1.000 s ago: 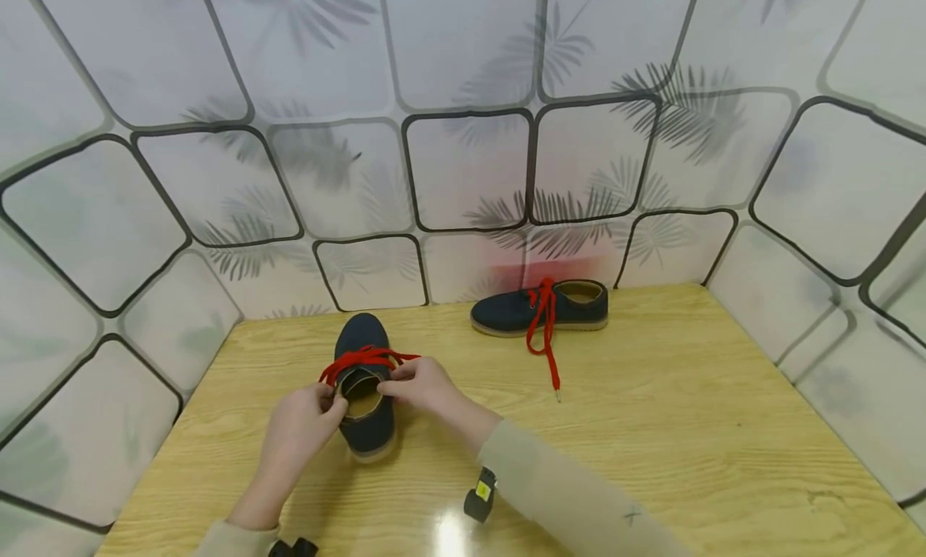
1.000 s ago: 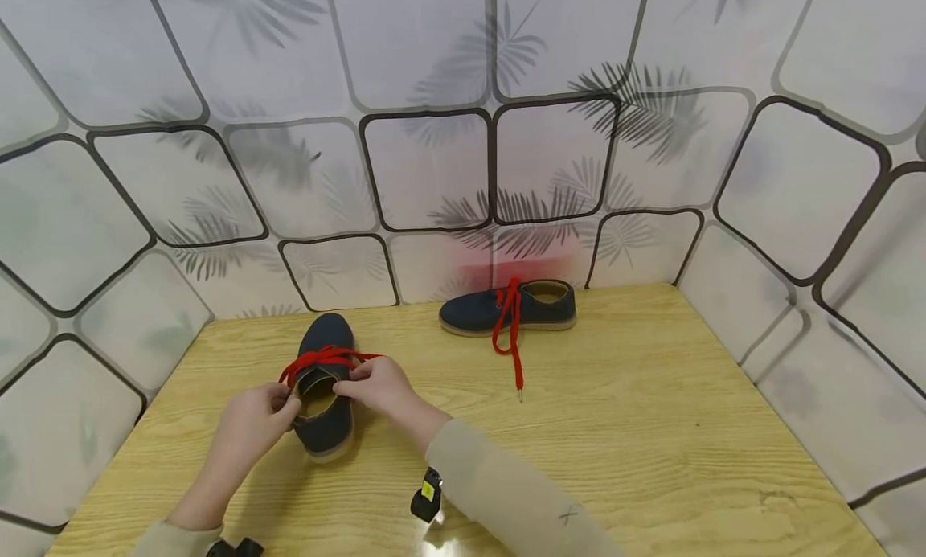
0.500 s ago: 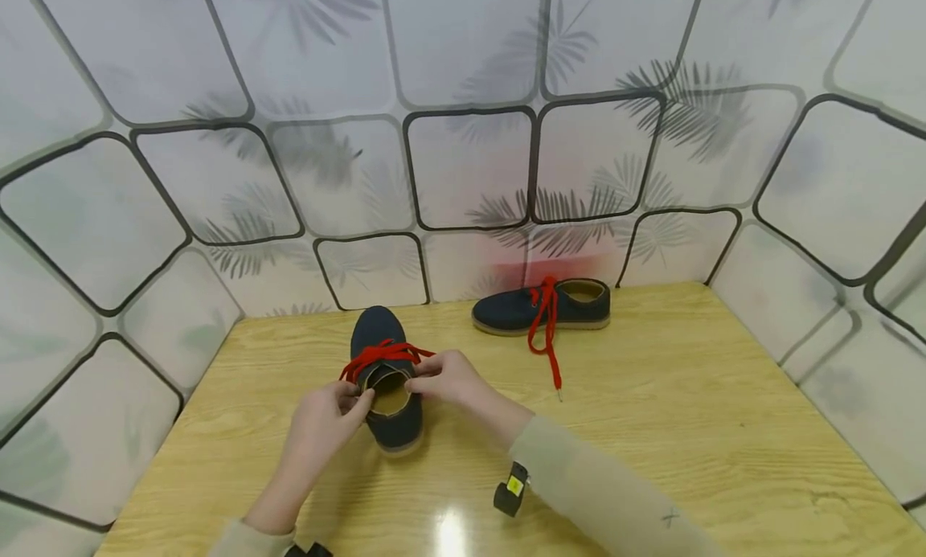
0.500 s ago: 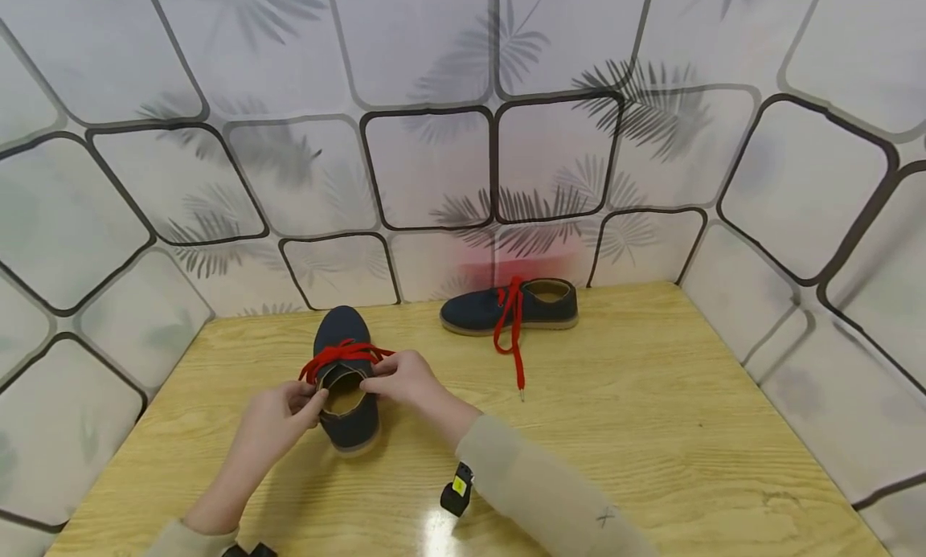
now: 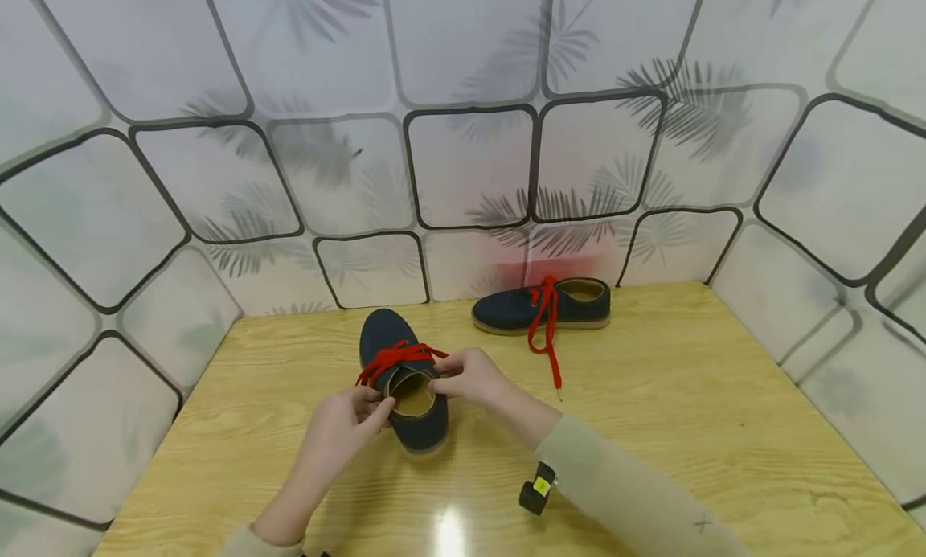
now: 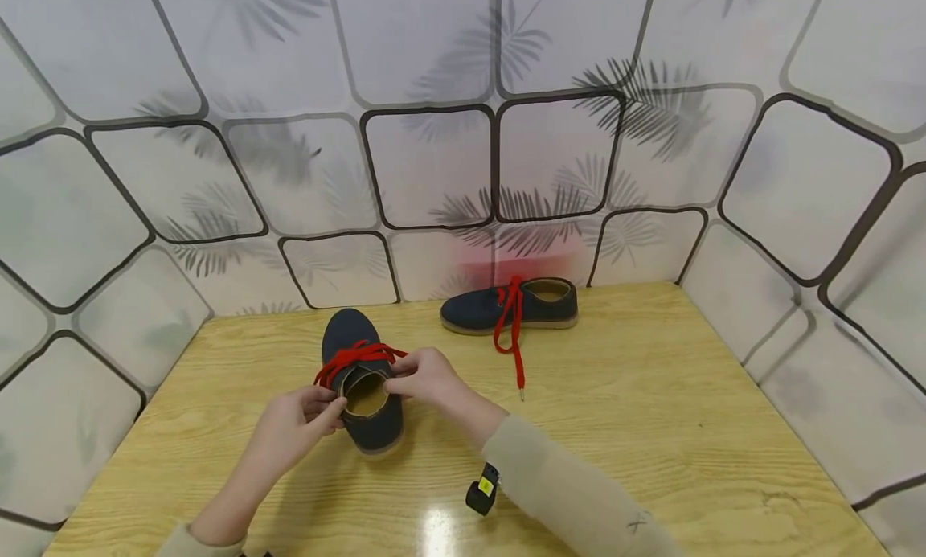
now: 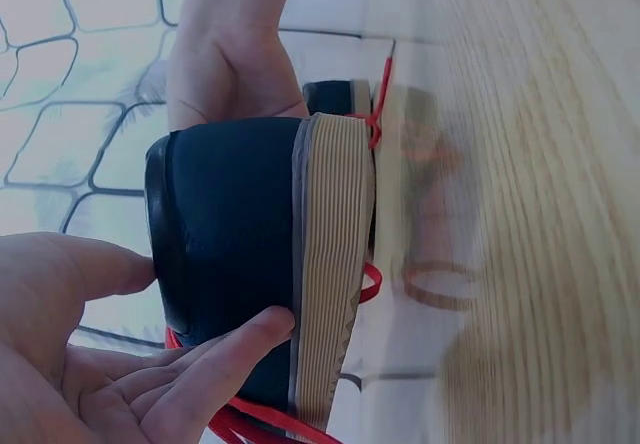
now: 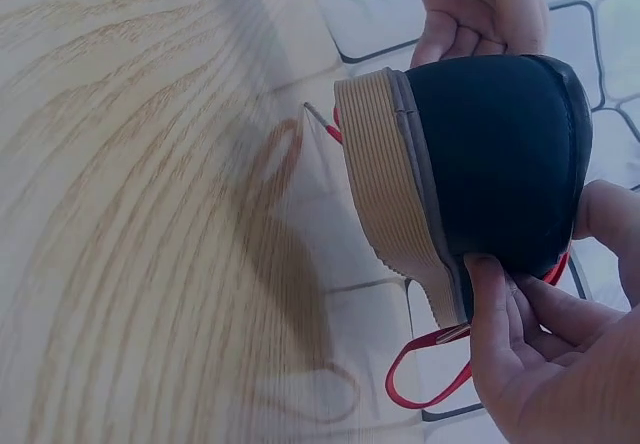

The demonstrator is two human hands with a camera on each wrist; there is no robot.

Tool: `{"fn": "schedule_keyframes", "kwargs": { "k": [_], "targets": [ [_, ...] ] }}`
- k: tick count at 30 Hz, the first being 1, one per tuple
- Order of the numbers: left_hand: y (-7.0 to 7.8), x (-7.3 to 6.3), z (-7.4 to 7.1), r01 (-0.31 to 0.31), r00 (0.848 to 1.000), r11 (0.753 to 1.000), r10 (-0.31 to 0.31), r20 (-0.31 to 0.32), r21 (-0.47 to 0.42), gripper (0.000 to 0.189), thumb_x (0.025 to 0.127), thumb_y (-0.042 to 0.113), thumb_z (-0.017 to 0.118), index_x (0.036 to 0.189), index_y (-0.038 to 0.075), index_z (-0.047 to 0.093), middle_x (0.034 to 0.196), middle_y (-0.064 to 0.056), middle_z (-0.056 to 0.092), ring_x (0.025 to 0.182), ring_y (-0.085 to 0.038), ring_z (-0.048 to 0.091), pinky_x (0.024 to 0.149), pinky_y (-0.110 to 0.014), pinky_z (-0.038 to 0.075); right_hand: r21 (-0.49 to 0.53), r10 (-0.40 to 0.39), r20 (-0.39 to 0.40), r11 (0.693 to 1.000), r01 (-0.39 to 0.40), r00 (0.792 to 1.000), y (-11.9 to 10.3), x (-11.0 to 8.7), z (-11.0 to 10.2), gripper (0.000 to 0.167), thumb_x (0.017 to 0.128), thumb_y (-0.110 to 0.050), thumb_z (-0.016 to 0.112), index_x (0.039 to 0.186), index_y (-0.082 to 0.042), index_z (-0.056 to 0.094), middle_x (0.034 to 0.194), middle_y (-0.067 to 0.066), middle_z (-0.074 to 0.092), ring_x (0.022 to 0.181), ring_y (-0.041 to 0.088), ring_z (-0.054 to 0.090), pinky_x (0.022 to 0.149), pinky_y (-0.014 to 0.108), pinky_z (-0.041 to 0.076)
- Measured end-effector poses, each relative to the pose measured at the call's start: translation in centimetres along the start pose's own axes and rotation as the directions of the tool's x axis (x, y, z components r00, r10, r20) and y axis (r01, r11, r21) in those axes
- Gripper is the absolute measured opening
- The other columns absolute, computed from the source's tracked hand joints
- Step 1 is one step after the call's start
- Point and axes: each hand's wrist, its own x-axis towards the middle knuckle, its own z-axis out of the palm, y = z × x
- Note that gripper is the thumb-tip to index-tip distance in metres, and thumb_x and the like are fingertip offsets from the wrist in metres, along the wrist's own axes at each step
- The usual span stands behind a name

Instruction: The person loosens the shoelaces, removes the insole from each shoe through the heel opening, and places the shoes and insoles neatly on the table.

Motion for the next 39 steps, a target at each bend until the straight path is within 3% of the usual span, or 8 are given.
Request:
{"fn": "schedule_keyframes", "kwargs": {
  "k": [5,12,20,27,34,39],
  "targets": [
    [0.4,-0.3,0.4,0.009,1.0,0.999,-0.008,0.02,-0.041,0.025,0.101,0.022,0.075,0.109,-0.002,0.076,0.088,-0.005,0.08,0.077,-0.018,0.078,0.066,-0.027,0.062,-0.022,0.001,0.002,1.0,-0.001,1.0,0.3,-0.4,-0.8,0.035,0.09,-0.003,0.078,0.123,0.01,0.074,0.115,0.022,0.078,0.088,0.015,0.074,0.083,0.03,0.067],
    [0.9,-0.3,1.1,-0.015,0.999,1.0,0.016,0.028,-0.025,0.023,0.097,0.023,0.079,0.104,0.001,0.078,0.093,-0.005,0.08,0.078,-0.014,0.076,0.067,-0.026,0.064,-0.053,0.029,0.017,0.998,-0.028,0.999,0.9,-0.6,-2.1,0.04,0.093,-0.002,0.075,0.131,0.01,0.07,0.123,0.023,0.075,0.106,0.024,0.074,0.088,0.033,0.067],
    [1.1,0.0,2.4,-0.034,0.998,0.999,0.035,0.056,-0.012,0.015,0.094,0.02,0.082,0.093,0.005,0.079,0.085,-0.002,0.079,0.075,-0.011,0.074,0.066,-0.024,0.062,-0.111,0.021,0.092,0.994,-0.011,0.996,1.5,-0.6,-3.8,0.034,0.094,0.0,0.073,0.126,0.01,0.072,0.12,0.021,0.076,0.1,0.016,0.071,0.088,0.032,0.066],
    [1.3,0.3,3.2,-0.108,0.99,0.991,0.099,0.104,0.083,0.02,0.093,0.025,0.083,0.087,0.007,0.078,0.078,0.001,0.076,0.07,-0.008,0.068,0.062,-0.024,0.058,-0.174,0.037,0.151,0.985,-0.01,0.988,1.9,-0.4,-5.0,0.036,0.094,-0.001,0.073,0.129,0.008,0.072,0.122,0.02,0.075,0.104,0.017,0.071,0.087,0.031,0.066],
    [1.6,0.0,4.0,-0.157,0.977,0.981,0.136,0.166,0.118,0.026,0.094,0.034,0.081,0.083,0.01,0.077,0.075,0.004,0.073,0.067,-0.006,0.063,0.06,-0.023,0.055,-0.192,-0.006,0.242,0.98,0.054,0.97,2.3,-0.4,-6.2,0.026,0.093,0.0,0.071,0.118,0.007,0.077,0.108,0.015,0.079,0.089,0.008,0.068,0.08,0.025,0.063],
    [1.9,0.0,4.8,-0.225,0.965,0.959,0.196,0.176,0.17,0.03,0.095,0.038,0.081,0.078,0.013,0.076,0.068,0.008,0.069,0.06,-0.003,0.057,0.054,-0.02,0.049,-0.206,0.001,0.292,0.977,0.062,0.957,2.6,-0.4,-7.1,0.029,0.094,-0.004,0.07,0.121,0.005,0.077,0.112,0.012,0.08,0.09,0.007,0.068,0.082,0.025,0.063]
  ]
}}
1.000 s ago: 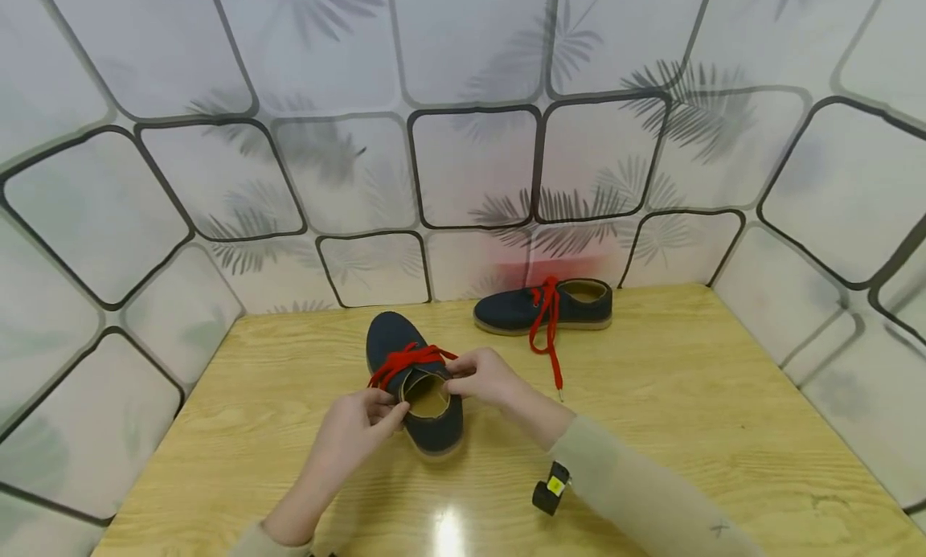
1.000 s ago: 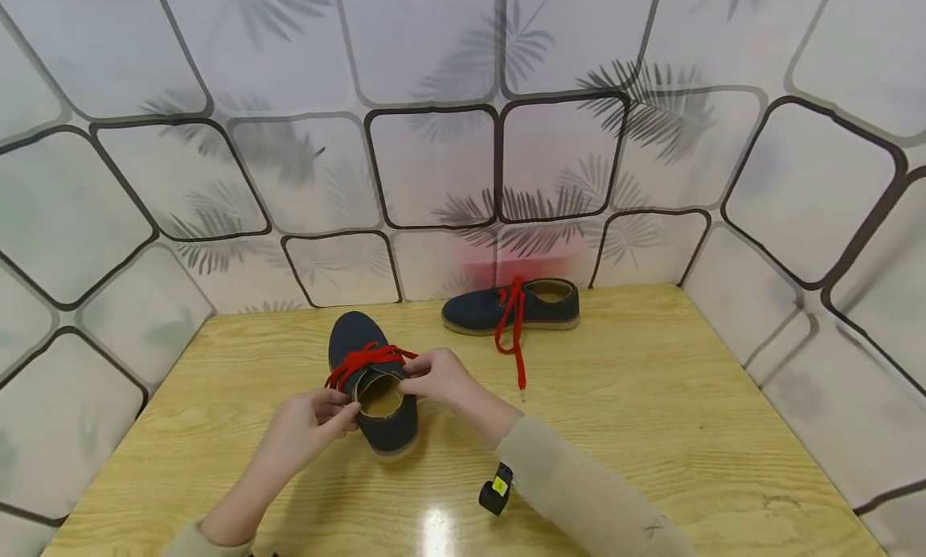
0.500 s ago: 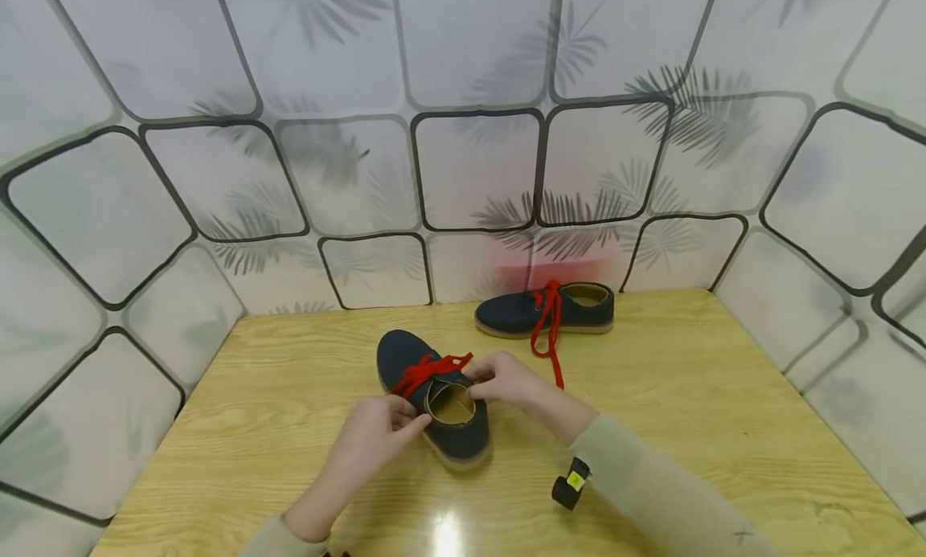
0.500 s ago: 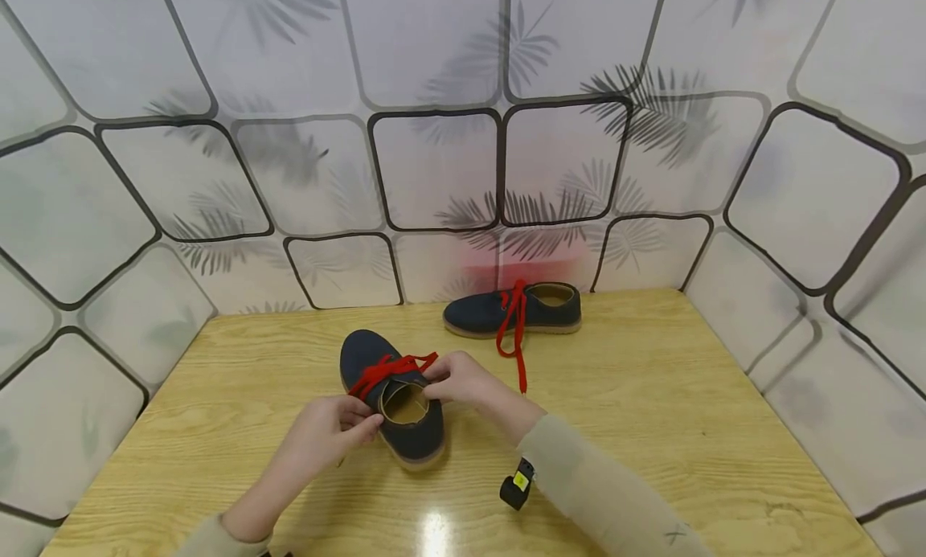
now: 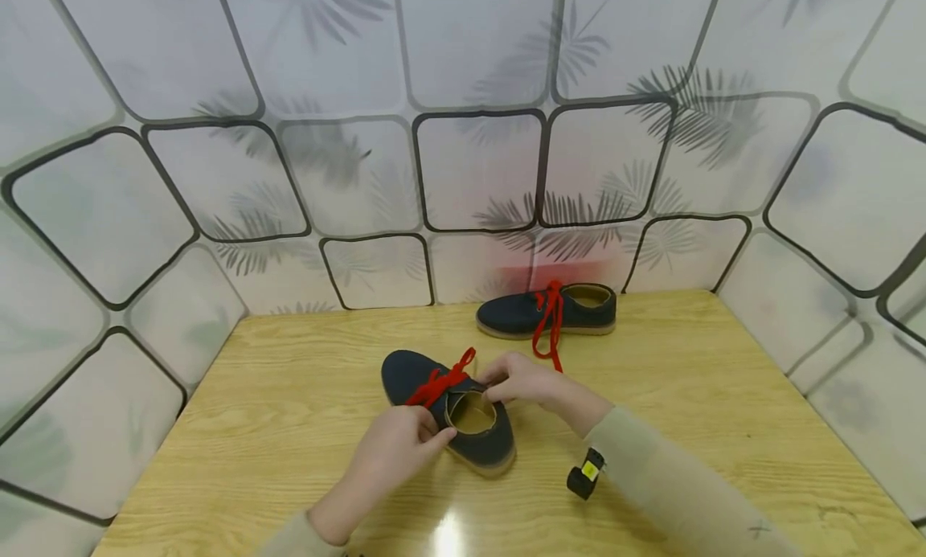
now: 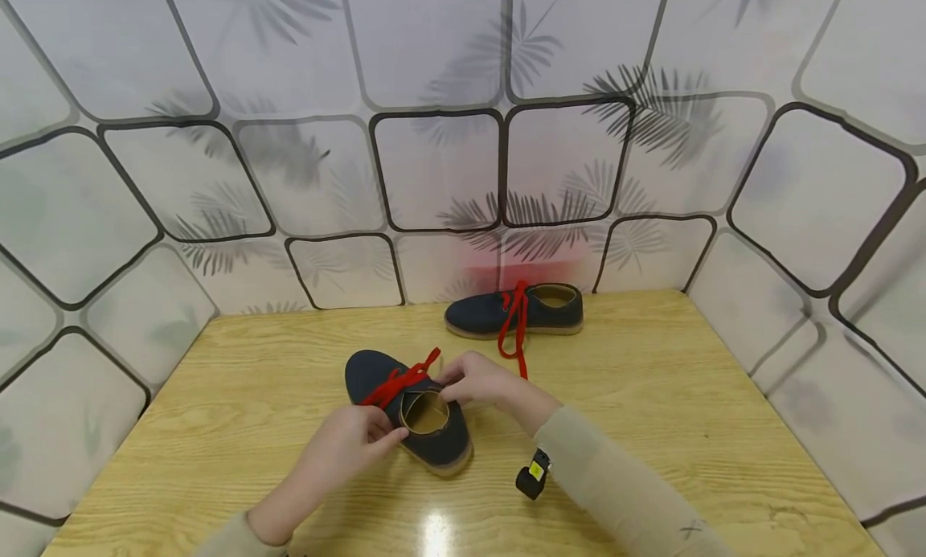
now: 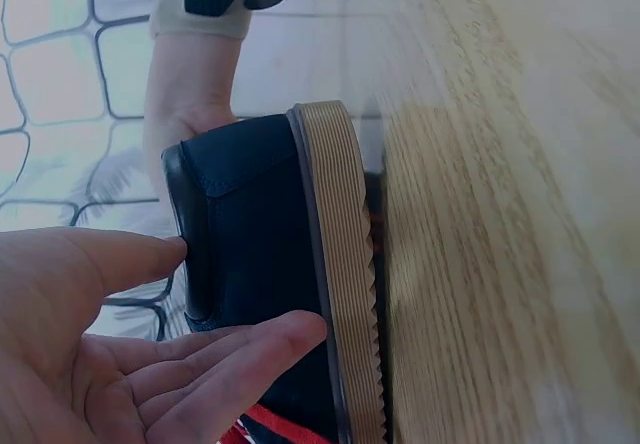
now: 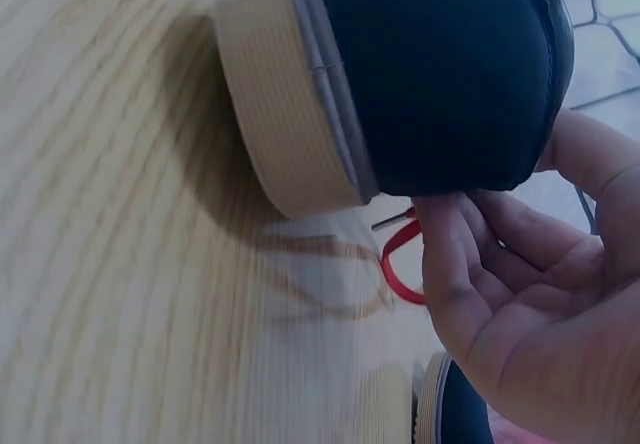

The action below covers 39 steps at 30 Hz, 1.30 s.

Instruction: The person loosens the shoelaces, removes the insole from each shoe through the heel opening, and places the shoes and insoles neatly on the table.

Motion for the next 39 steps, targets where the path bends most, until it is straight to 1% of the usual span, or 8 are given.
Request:
{"fn": "schedule_keyframes", "kwargs": {
  "k": [3,6,9,14,20,27,33,39],
  "targets": [
    [0.3,0.2,0.3,-0.044,0.999,0.997,0.045,-0.01,0.063,0.033,0.094,0.041,0.081,0.074,0.016,0.075,0.064,0.01,0.066,0.056,-0.001,0.054,0.052,-0.019,0.047,-0.01,-0.003,0.029,1.0,0.003,1.0,0.3,-0.1,-0.6,0.032,0.093,-0.005,0.07,0.124,0.005,0.076,0.115,0.013,0.079,0.092,0.007,0.07,0.084,0.027,0.064],
    [0.5,0.3,0.4,-0.055,0.998,0.993,0.057,-0.012,0.104,0.034,0.094,0.042,0.081,0.071,0.018,0.072,0.061,0.012,0.063,0.053,-0.001,0.051,0.05,-0.019,0.045,-0.024,0.007,0.049,1.0,-0.006,0.999,0.6,0.0,-1.2,0.033,0.093,-0.006,0.072,0.124,0.004,0.076,0.116,0.012,0.079,0.095,0.008,0.071,0.086,0.029,0.065],
    [0.5,0.6,0.5,-0.05,0.998,0.991,0.054,-0.031,0.123,0.035,0.093,0.044,0.082,0.071,0.02,0.069,0.06,0.012,0.061,0.05,-0.001,0.049,0.046,-0.018,0.042,-0.037,0.022,0.057,0.999,-0.02,0.998,0.7,0.1,-1.7,0.034,0.093,-0.008,0.073,0.125,0.003,0.076,0.118,0.011,0.078,0.097,0.008,0.071,0.087,0.03,0.065],
    [0.2,1.3,0.9,-0.009,0.996,0.989,0.022,-0.085,0.147,0.041,0.085,0.05,0.089,0.083,0.018,0.064,0.067,0.01,0.056,0.053,-0.005,0.047,0.046,-0.019,0.038,-0.034,0.036,0.069,0.999,-0.033,0.997,1.0,0.2,-2.3,0.034,0.094,-0.009,0.074,0.126,0.004,0.075,0.118,0.011,0.079,0.095,0.007,0.071,0.085,0.027,0.064],
    [-0.5,2.3,1.4,-0.021,0.987,0.983,0.05,-0.153,0.185,0.059,0.075,0.054,0.095,0.095,0.013,0.058,0.087,0.002,0.053,0.076,-0.013,0.047,0.063,-0.022,0.043,-0.04,0.031,0.089,0.999,-0.028,0.996,1.1,0.3,-2.7,0.034,0.094,-0.009,0.073,0.125,0.004,0.076,0.116,0.009,0.08,0.091,0.004,0.068,0.081,0.022,0.061],
    [-1.7,2.7,1.4,-0.04,0.973,0.976,0.087,-0.214,0.212,0.061,0.078,0.046,0.096,0.11,0.007,0.062,0.106,-0.006,0.063,0.092,-0.02,0.055,0.08,-0.034,0.056,-0.067,0.029,0.096,0.998,-0.022,0.995,1.6,0.4,-3.6,0.039,0.093,-0.009,0.073,0.129,0.006,0.073,0.122,0.013,0.078,0.093,0.004,0.068,0.082,0.023,0.061],
    [-3.0,2.8,1.3,-0.02,0.977,0.977,0.064,-0.202,0.212,0.061,0.083,0.041,0.093,0.123,0.004,0.065,0.125,-0.016,0.065,0.112,-0.031,0.062,0.092,-0.044,0.061,-0.05,0.018,0.098,0.999,-0.013,0.995,2.0,0.3,-4.2,0.035,0.093,-0.008,0.073,0.125,0.006,0.075,0.11,0.001,0.078,0.085,0.003,0.063,0.077,0.02,0.057],
    [-3.7,3.1,1.1,-0.006,0.987,0.98,0.037,-0.154,0.197,0.075,0.086,0.043,0.09,0.139,-0.002,0.062,0.146,-0.023,0.058,0.136,-0.041,0.055,0.112,-0.054,0.055,-0.03,0.026,0.095,0.999,-0.024,0.995,2.1,0.4,-4.4,0.034,0.093,-0.01,0.074,0.124,0.005,0.075,0.107,-0.002,0.078,0.086,0.004,0.064,0.079,0.022,0.058]
  ]
}}
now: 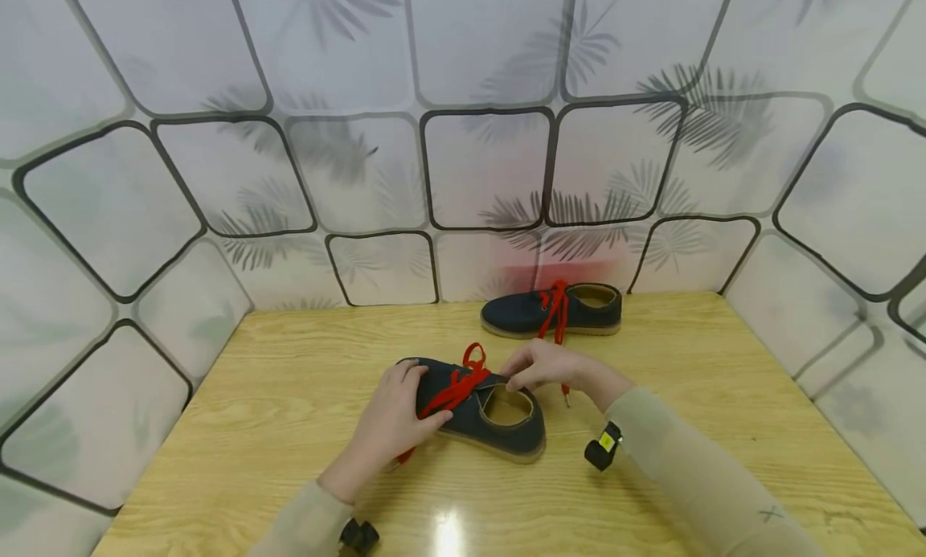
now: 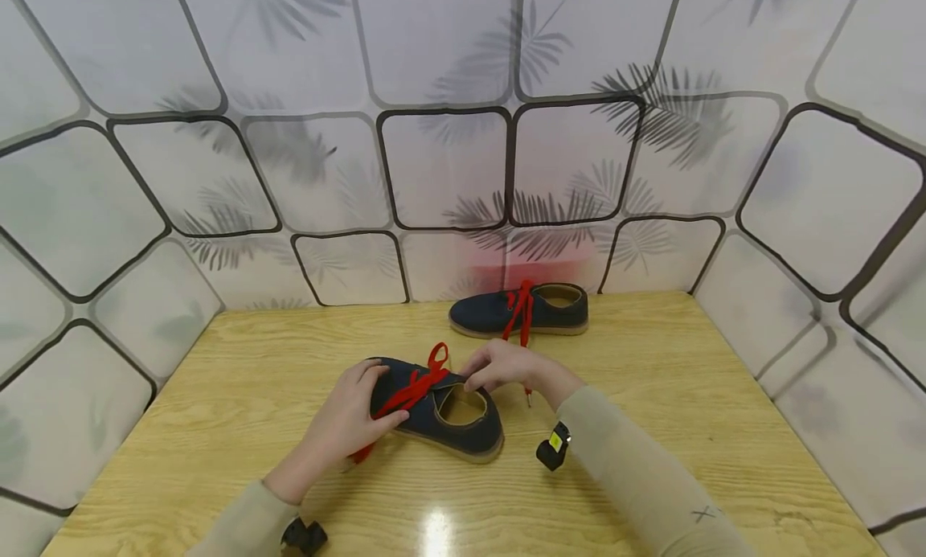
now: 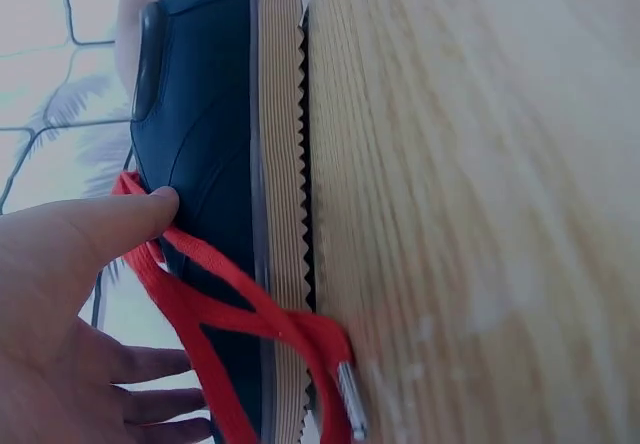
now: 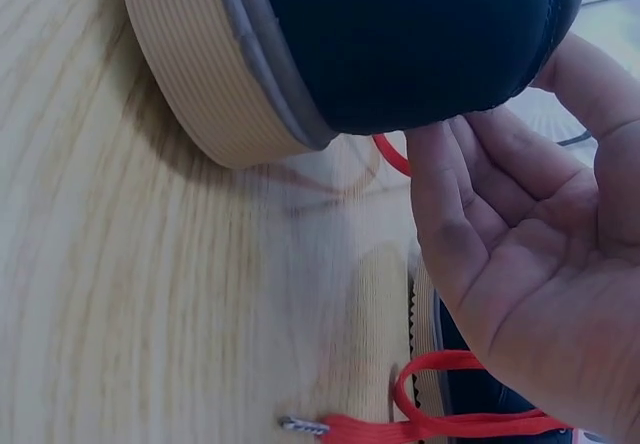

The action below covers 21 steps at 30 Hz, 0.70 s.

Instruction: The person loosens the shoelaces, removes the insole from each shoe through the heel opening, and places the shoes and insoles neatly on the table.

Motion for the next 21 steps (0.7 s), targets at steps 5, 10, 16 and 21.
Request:
{"fn": "schedule_keyframes", "kwargs": {
  "k": [5,10,16,21],
  "targets": [
    [-0.48,0.31,-0.12,0.003,1.0,0.999,-0.004,0.027,0.035,0.086,0.088,0.047,0.087,0.147,-0.006,0.056,0.155,-0.024,0.053,0.143,-0.042,0.052,0.118,-0.055,0.051,-0.015,-0.011,-0.017,1.0,0.01,1.0,0.09,0.04,-0.26,0.034,0.094,-0.011,0.074,0.124,0.005,0.076,0.108,0.0,0.079,0.088,0.004,0.065,0.079,0.021,0.059],
    [-0.75,0.44,-0.28,-0.006,0.999,0.997,0.003,0.032,0.073,0.085,0.088,0.049,0.086,0.146,-0.007,0.057,0.153,-0.023,0.055,0.141,-0.041,0.052,0.118,-0.054,0.051,-0.053,-0.04,-0.022,0.998,0.039,0.999,0.1,0.02,-0.62,0.034,0.096,-0.012,0.074,0.126,0.004,0.076,0.116,0.008,0.08,0.093,0.003,0.067,0.082,0.022,0.06],
    [-0.76,0.43,-0.51,-0.01,0.999,0.995,0.006,0.043,0.095,0.085,0.089,0.049,0.085,0.146,-0.008,0.057,0.151,-0.024,0.055,0.14,-0.041,0.052,0.117,-0.053,0.052,-0.044,-0.021,-0.054,0.999,0.019,0.998,-0.17,-0.25,-0.76,0.031,0.097,-0.014,0.076,0.125,0.0,0.078,0.121,0.01,0.079,0.096,0.004,0.068,0.086,0.026,0.062],
    [-0.79,0.21,-0.73,-0.006,0.998,0.994,0.0,0.058,0.105,0.084,0.089,0.048,0.085,0.145,-0.008,0.058,0.149,-0.023,0.055,0.138,-0.041,0.052,0.116,-0.053,0.053,-0.044,-0.017,-0.072,0.999,0.014,0.997,-0.14,-0.28,-0.77,0.029,0.098,-0.015,0.076,0.124,-0.001,0.078,0.122,0.009,0.078,0.095,0.005,0.068,0.09,0.03,0.063]
  ]
}}
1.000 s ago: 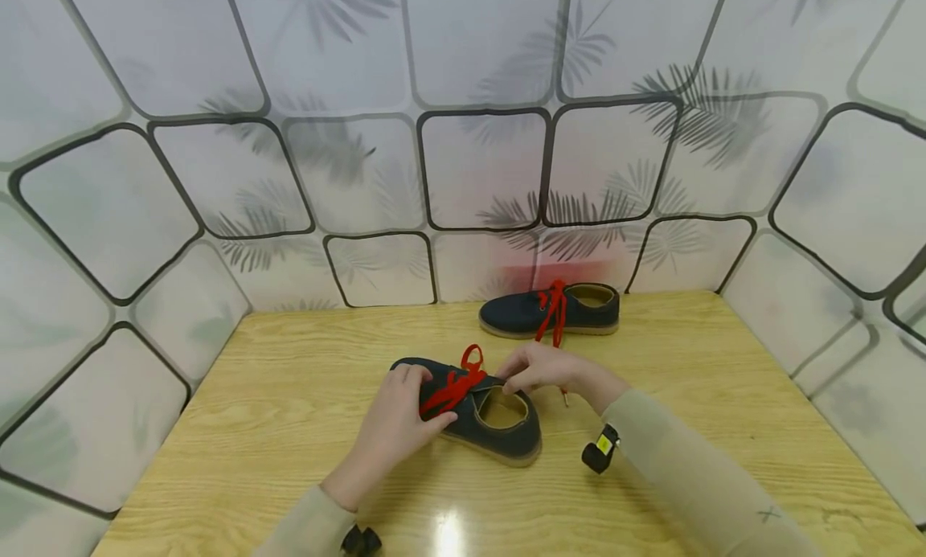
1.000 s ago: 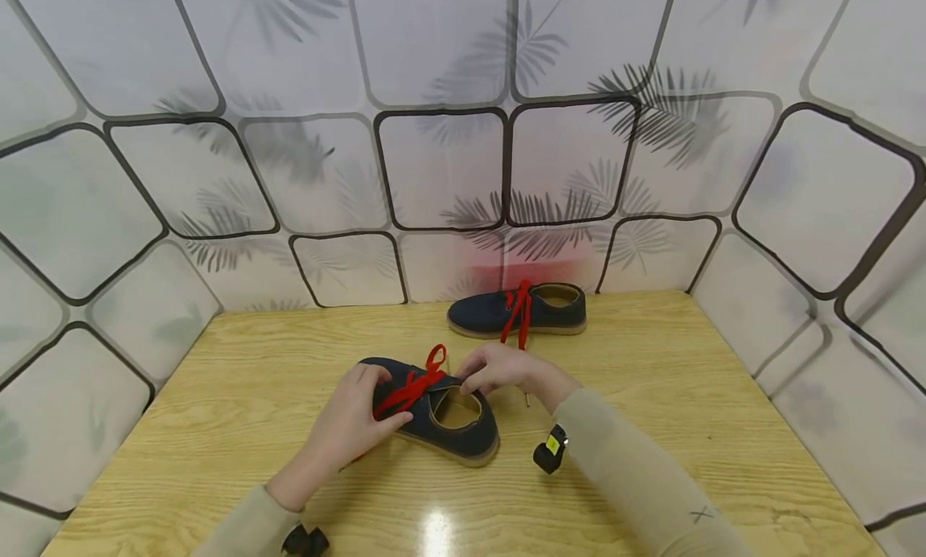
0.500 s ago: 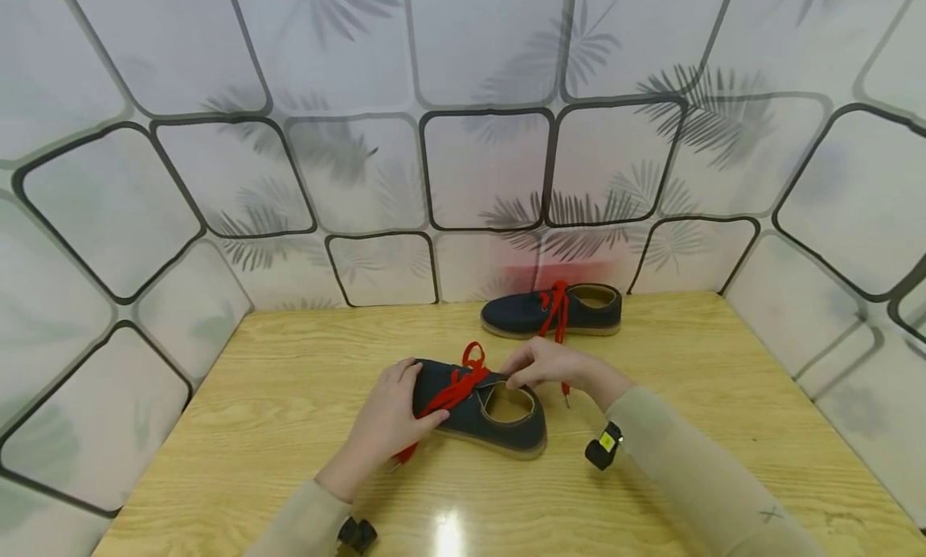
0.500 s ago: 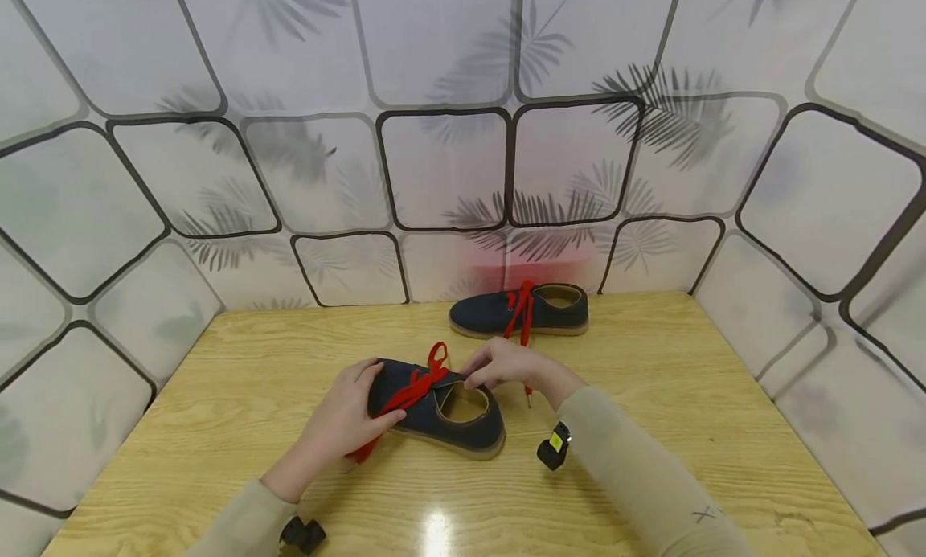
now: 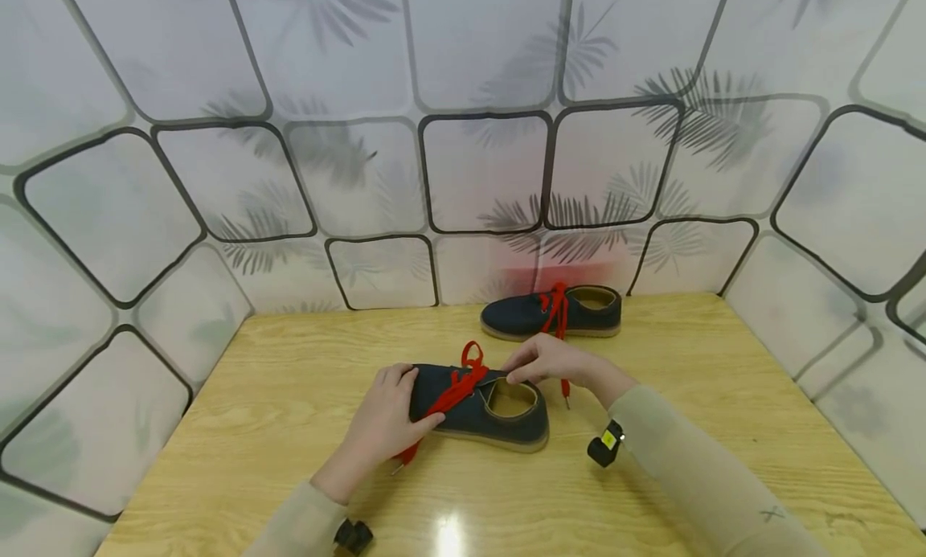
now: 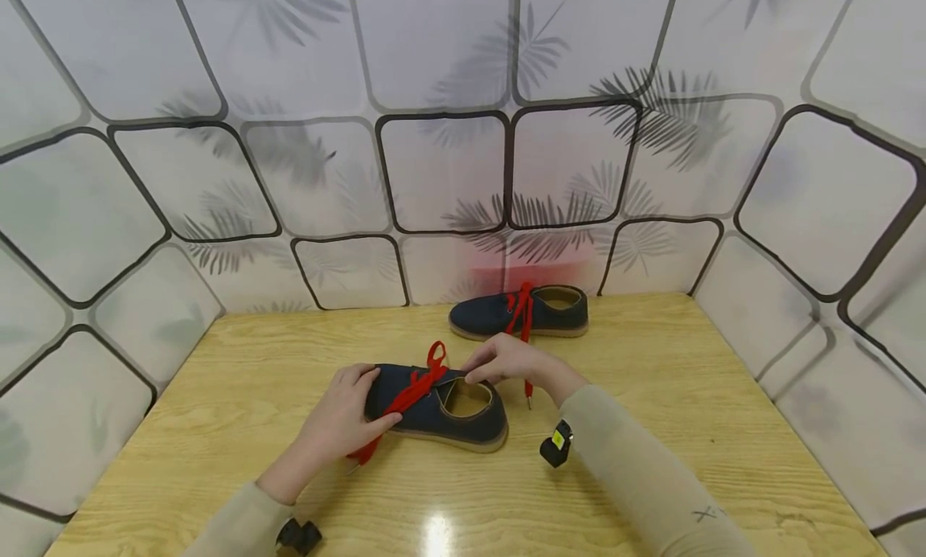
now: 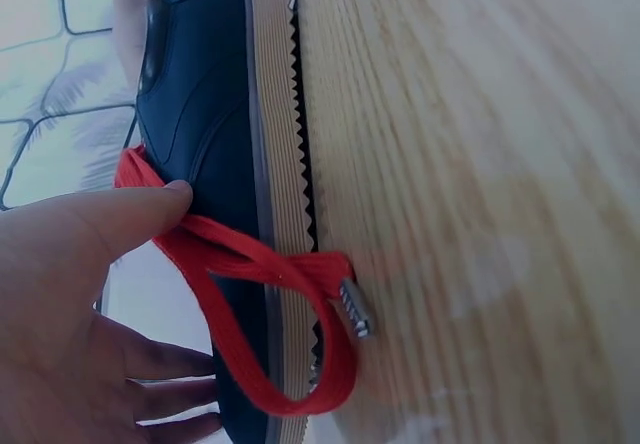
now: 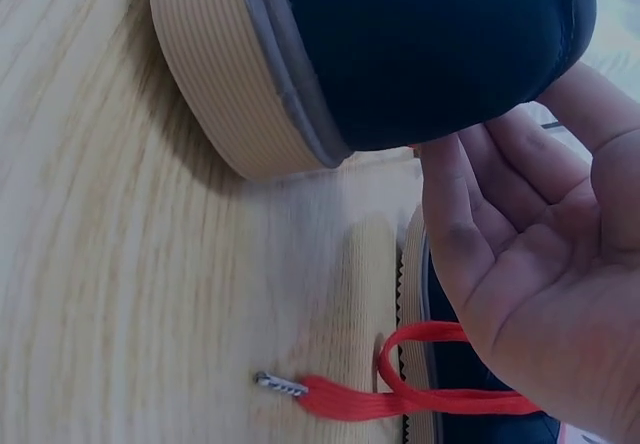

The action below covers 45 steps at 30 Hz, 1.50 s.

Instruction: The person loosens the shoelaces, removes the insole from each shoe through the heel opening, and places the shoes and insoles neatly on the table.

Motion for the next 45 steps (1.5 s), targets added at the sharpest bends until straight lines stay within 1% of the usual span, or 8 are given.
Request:
{"fn": "schedule_keyframes", "kwargs": {
  "k": [9,15,21,25,28,34,38,45],
  "targets": [
    [0.0,-0.5,-0.5,0.011,1.0,0.999,-0.011,0.024,-0.036,0.081,0.09,0.045,0.086,0.146,-0.007,0.058,0.151,-0.025,0.054,0.139,-0.042,0.054,0.115,-0.055,0.054,-0.021,-0.013,-0.056,1.0,0.012,0.998,0.3,0.4,-0.2,0.026,0.097,-0.013,0.078,0.12,-0.002,0.081,0.114,0.007,0.081,0.086,0.005,0.063,0.077,0.022,0.057],
    [-0.2,-0.6,-0.7,0.02,0.999,0.998,-0.017,0.044,-0.06,0.078,0.092,0.044,0.084,0.147,-0.005,0.058,0.154,-0.023,0.053,0.142,-0.042,0.053,0.115,-0.055,0.053,-0.033,-0.03,-0.08,0.999,0.027,0.996,0.5,0.5,-0.3,0.024,0.097,-0.014,0.078,0.118,-0.003,0.082,0.114,0.004,0.08,0.084,0.007,0.059,0.074,0.022,0.053],
    [-0.4,-1.0,-0.9,0.031,0.998,0.996,-0.026,0.059,-0.079,0.072,0.096,0.044,0.079,0.146,-0.004,0.059,0.153,-0.023,0.054,0.142,-0.042,0.052,0.117,-0.055,0.052,-0.022,-0.027,-0.08,0.999,0.025,0.996,0.4,0.5,-0.4,0.025,0.098,-0.015,0.077,0.119,-0.002,0.081,0.093,-0.008,0.072,0.068,0.009,0.045,0.064,0.021,0.041],
    [-0.5,-1.1,-1.0,0.028,0.998,0.995,-0.023,0.053,-0.093,0.068,0.098,0.043,0.077,0.144,-0.004,0.061,0.15,-0.023,0.056,0.14,-0.042,0.053,0.116,-0.056,0.052,-0.022,-0.032,-0.087,0.999,0.03,0.996,0.4,0.5,-0.4,0.025,0.099,-0.015,0.076,0.119,-0.002,0.081,0.091,-0.01,0.07,0.066,0.009,0.041,0.062,0.022,0.037],
    [-0.7,-1.1,-0.9,0.014,0.999,0.996,-0.011,0.039,-0.086,0.064,0.096,0.039,0.08,0.142,-0.003,0.063,0.147,-0.022,0.058,0.137,-0.041,0.055,0.114,-0.056,0.054,-0.017,-0.034,-0.089,0.999,0.032,0.995,0.6,0.6,-0.4,0.024,0.099,-0.015,0.076,0.119,-0.002,0.081,0.093,-0.011,0.072,0.065,0.01,0.04,0.062,0.023,0.037],
    [-1.4,-1.0,-0.6,-0.013,1.0,0.996,0.013,-0.006,-0.083,0.06,0.088,0.022,0.09,0.137,-0.001,0.066,0.14,-0.02,0.062,0.132,-0.04,0.058,0.11,-0.054,0.056,-0.004,-0.026,-0.081,1.0,0.026,0.996,1.0,0.8,-0.3,0.025,0.1,-0.015,0.075,0.12,-0.001,0.08,0.085,-0.012,0.066,0.061,0.009,0.037,0.059,0.021,0.034],
    [-1.9,-0.7,-0.5,0.003,1.0,0.994,-0.005,-0.024,-0.112,0.061,0.085,0.019,0.092,0.136,-0.001,0.066,0.138,-0.02,0.063,0.13,-0.04,0.059,0.11,-0.055,0.056,-0.01,-0.039,-0.087,0.999,0.038,0.995,1.0,0.8,-0.3,0.025,0.099,-0.016,0.076,0.119,-0.001,0.081,0.092,-0.01,0.07,0.065,0.009,0.041,0.061,0.021,0.037],
    [-2.6,0.0,-0.6,0.041,0.999,0.985,-0.045,-0.018,-0.166,0.063,0.082,0.019,0.095,0.136,0.001,0.067,0.139,-0.02,0.063,0.131,-0.041,0.059,0.112,-0.056,0.054,-0.025,-0.052,-0.087,0.998,0.05,0.995,0.6,0.9,-0.6,0.025,0.101,-0.016,0.074,0.12,-0.001,0.08,0.091,-0.009,0.069,0.066,0.009,0.043,0.062,0.021,0.038]
  ]
}}
